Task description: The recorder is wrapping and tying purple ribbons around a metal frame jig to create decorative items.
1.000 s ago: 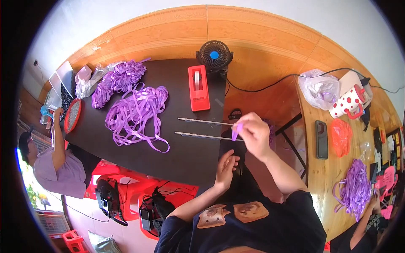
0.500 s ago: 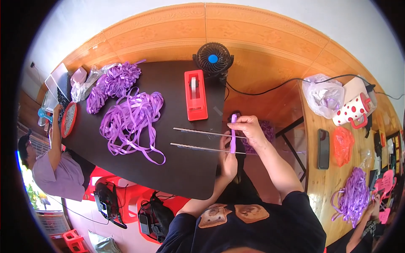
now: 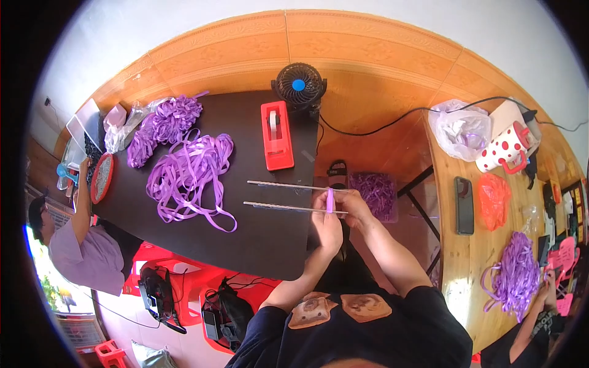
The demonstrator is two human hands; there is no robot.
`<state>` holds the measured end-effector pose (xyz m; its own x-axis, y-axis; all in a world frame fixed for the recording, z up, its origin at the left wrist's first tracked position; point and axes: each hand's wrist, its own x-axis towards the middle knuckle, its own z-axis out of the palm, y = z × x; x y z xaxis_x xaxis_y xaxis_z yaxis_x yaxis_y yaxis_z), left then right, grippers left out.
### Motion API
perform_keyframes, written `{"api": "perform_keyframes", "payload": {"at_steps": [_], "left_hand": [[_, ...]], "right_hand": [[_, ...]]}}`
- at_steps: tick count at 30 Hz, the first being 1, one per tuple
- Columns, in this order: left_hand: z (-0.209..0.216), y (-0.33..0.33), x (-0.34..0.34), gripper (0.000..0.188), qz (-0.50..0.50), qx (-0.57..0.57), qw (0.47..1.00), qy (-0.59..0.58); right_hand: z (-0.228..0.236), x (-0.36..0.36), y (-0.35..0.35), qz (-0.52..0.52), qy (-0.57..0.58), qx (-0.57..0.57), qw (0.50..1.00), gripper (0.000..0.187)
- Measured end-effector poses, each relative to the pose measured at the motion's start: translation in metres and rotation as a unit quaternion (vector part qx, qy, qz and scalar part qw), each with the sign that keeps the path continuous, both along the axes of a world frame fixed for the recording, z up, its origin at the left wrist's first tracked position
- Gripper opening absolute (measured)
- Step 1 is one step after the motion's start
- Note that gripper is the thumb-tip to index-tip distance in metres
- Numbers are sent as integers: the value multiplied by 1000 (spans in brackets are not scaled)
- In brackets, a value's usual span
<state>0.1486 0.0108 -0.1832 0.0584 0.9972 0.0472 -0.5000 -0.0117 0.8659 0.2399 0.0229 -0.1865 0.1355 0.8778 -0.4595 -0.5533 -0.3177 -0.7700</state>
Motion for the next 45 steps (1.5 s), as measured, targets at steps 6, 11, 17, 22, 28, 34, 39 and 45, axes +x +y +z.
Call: {"api": "perform_keyframes", "payload": {"at_steps": [6,11,17,22,28,34,39,45], "left_hand": [[16,-19,-5,9,21,-25,999,-21],[40,-29,-20,12,-32,-108,994,8],[19,-24,-24,13,-18,-62,997,40],[26,-26,-25,15,-28,-86,996,27],[25,-24,-25,13,-44,-109,993,-10],[31,-24,-26,14,-57,-140,988,-43],[39,-28,-26,15,-58,-168,981,-74],[40,-31,-28,16,-40,-185,979,-81]], "right_hand": [[-35,-3,-28,14,68,59,996,12],[-22,-5,-58,-2,55,38,998,9],[-20,-8,-76,-8,-4,89,996,12],[14,-23,-71,-13,-30,182,983,16],[13,-26,-67,21,61,175,982,16],[8,-28,-66,13,86,202,975,13],[13,-35,-67,-5,76,212,974,10],[6,-40,-66,-42,16,212,976,9]]}}
